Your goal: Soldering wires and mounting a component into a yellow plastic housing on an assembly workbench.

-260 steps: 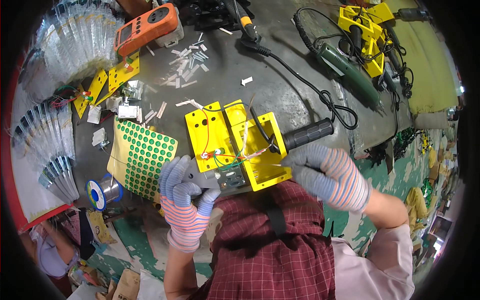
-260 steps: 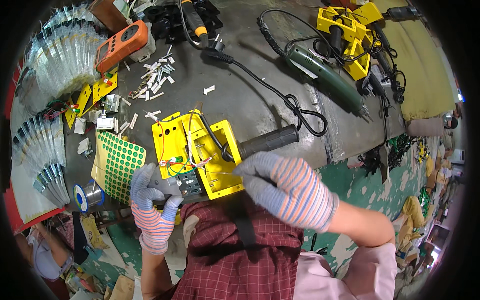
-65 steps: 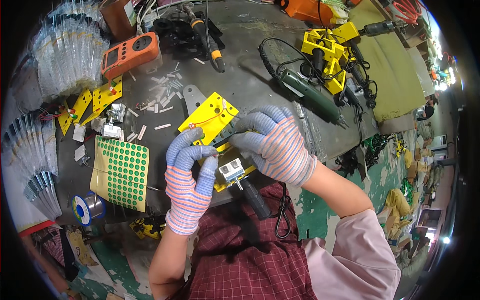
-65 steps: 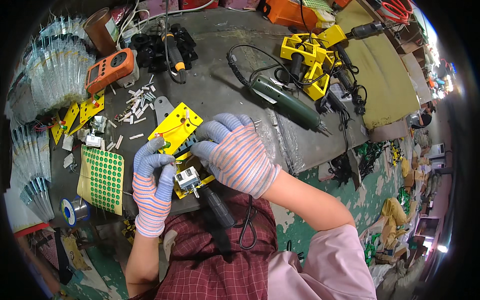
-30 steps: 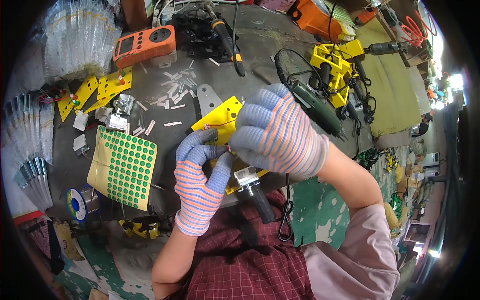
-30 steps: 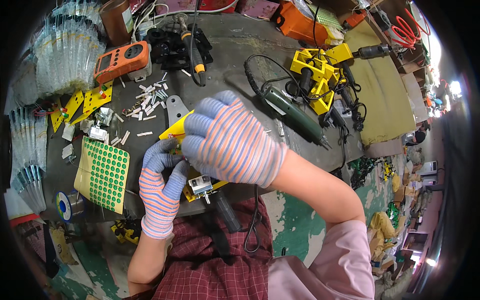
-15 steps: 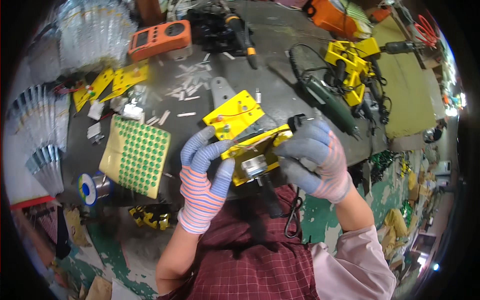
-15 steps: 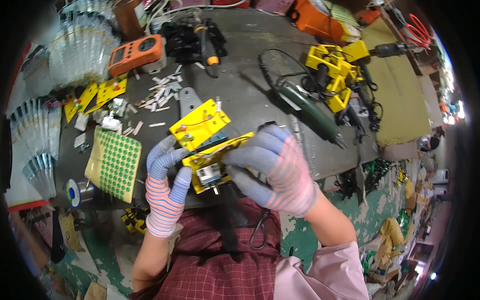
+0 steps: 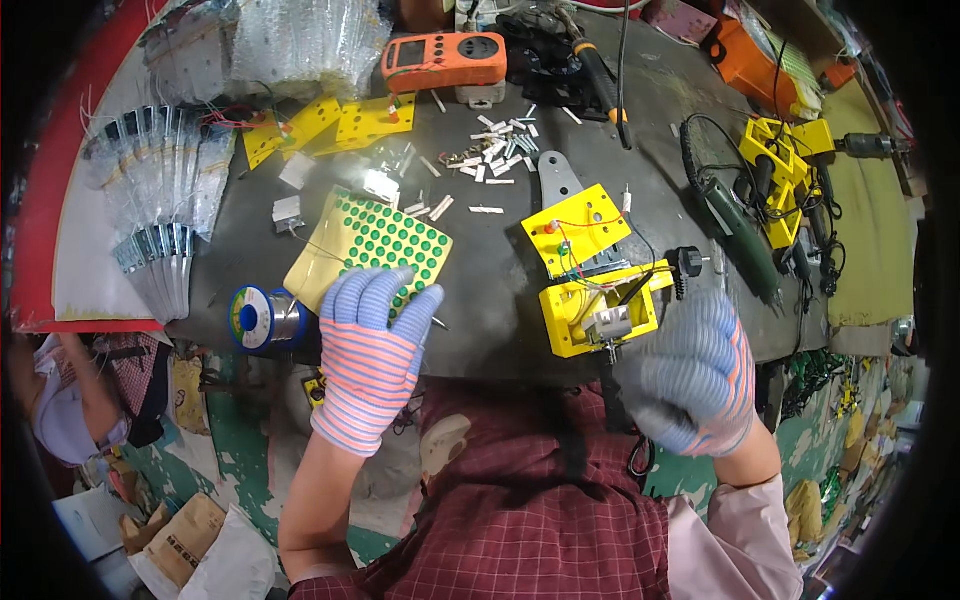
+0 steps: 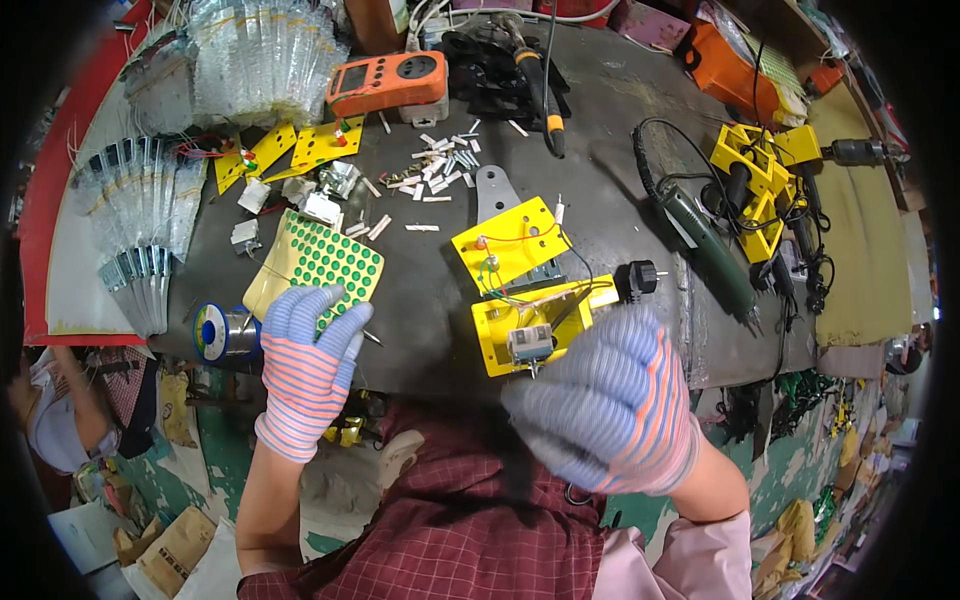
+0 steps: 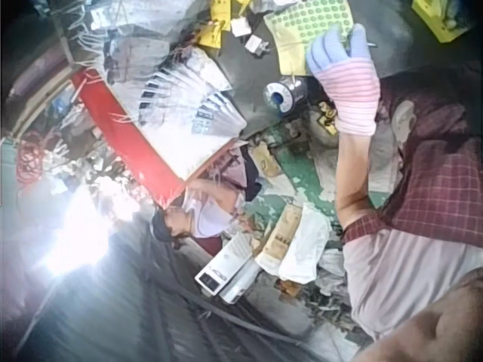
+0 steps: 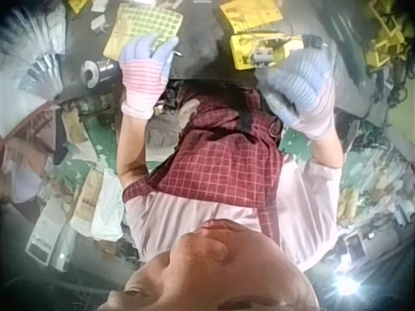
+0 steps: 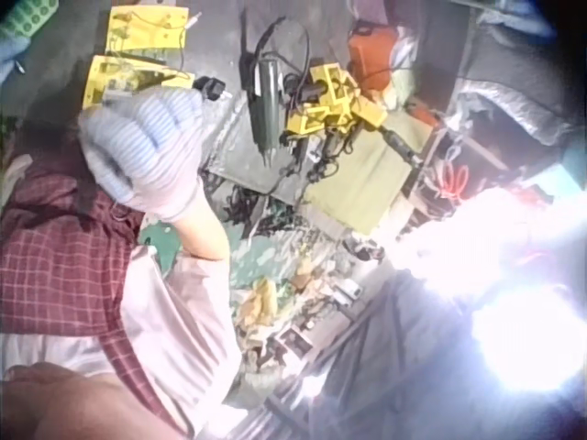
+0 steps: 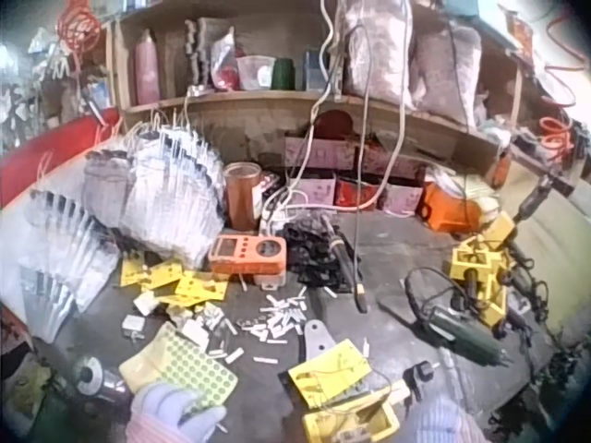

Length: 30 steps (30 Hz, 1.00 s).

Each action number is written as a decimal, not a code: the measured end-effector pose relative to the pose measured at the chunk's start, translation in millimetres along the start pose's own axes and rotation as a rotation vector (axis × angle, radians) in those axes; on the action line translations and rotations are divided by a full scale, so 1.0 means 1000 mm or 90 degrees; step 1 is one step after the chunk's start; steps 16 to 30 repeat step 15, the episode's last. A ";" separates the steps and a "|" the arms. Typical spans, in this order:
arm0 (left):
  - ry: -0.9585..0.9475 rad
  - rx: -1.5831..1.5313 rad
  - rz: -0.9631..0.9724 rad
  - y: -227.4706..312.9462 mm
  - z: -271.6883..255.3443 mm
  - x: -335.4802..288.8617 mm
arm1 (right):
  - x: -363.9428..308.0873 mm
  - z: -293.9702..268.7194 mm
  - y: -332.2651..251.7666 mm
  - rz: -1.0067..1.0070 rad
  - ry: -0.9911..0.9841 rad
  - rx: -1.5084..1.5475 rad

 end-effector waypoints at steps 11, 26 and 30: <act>0.586 -0.275 -0.699 -0.055 0.025 -0.188 | -0.041 -0.001 -0.001 0.140 0.076 0.021; 0.244 -0.607 -0.819 -0.130 0.048 -0.247 | -0.016 0.003 -0.012 0.040 0.034 0.050; 0.244 -0.607 -0.819 -0.130 0.048 -0.247 | -0.016 0.003 -0.012 0.040 0.034 0.050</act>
Point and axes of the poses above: each hand's wrist, its own x-axis towards the middle knuckle, its own z-axis out of the palm, y = z × x, the point moved 3 cm from there along x, towards the middle knuckle, and after that the axes turned 11 degrees about -x, right-handed, at the moved point
